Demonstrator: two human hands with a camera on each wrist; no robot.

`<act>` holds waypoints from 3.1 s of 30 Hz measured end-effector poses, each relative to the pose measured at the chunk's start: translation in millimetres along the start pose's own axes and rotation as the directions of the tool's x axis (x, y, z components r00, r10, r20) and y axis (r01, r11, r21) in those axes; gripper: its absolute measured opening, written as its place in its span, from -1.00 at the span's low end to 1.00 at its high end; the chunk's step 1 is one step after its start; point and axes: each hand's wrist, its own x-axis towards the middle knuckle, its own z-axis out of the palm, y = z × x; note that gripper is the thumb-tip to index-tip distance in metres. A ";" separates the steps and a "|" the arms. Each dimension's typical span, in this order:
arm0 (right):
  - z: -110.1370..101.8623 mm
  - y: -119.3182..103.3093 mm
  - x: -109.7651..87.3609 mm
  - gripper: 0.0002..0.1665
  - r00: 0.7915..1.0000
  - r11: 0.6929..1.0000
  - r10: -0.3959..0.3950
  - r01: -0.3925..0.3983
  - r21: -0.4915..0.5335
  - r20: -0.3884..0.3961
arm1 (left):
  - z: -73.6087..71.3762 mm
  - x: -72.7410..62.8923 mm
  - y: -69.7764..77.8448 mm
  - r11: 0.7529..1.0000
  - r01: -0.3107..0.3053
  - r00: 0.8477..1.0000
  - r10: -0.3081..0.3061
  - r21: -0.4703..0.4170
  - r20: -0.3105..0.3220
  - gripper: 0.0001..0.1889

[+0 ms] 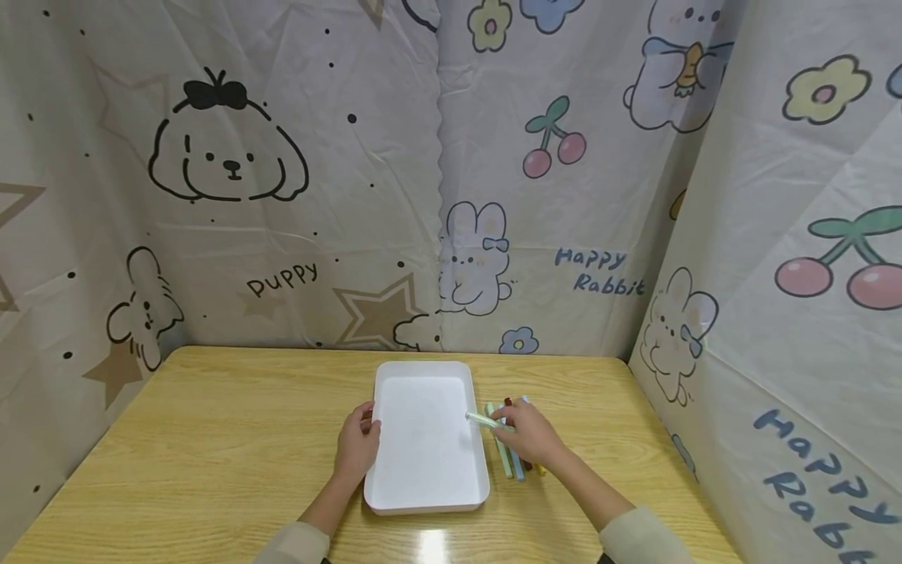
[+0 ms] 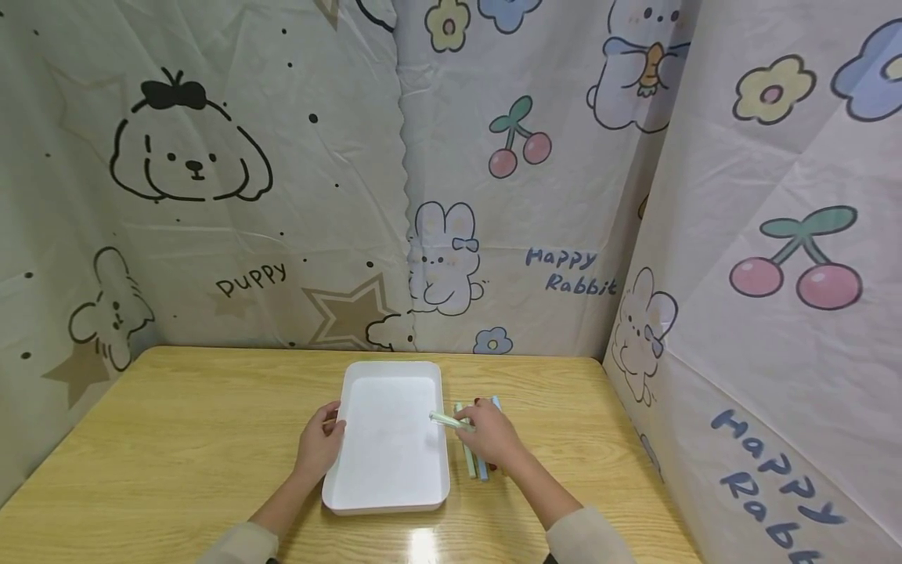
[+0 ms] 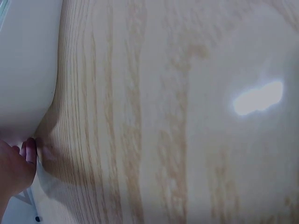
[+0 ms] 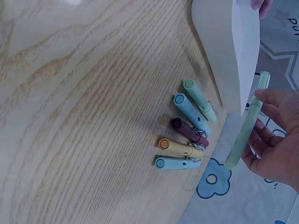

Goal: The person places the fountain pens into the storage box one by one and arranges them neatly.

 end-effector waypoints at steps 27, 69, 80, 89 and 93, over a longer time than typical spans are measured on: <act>6.7 -12.7 0.9 -0.74 0.996 0.997 -0.073 0.073 0.002 0.054 | -0.4 0.7 -0.1 1.000 -0.004 1.000 0.004 0.002 0.003 -0.57; 27.1 -46.5 -0.4 -0.74 0.976 0.990 -0.122 0.132 -0.044 0.179 | 1.4 1.1 -3.4 1.000 0.002 1.000 -0.002 0.013 -0.001 -0.56; 30.3 -56.1 1.3 -0.75 0.970 0.983 -0.157 0.171 -0.062 0.187 | 1.4 0.4 -2.5 1.000 0.006 1.000 -0.006 0.016 0.002 -0.56; 32.7 -64.0 1.9 -0.74 0.963 0.979 -0.167 0.187 -0.077 0.213 | 1.6 0.5 -1.7 1.000 0.012 1.000 -0.012 0.023 -0.004 -0.56; 35.5 -65.5 1.6 -0.74 0.960 0.979 -0.178 0.196 -0.064 0.214 | 1.1 -0.3 -0.3 1.000 0.006 1.000 -0.005 0.020 -0.007 -0.56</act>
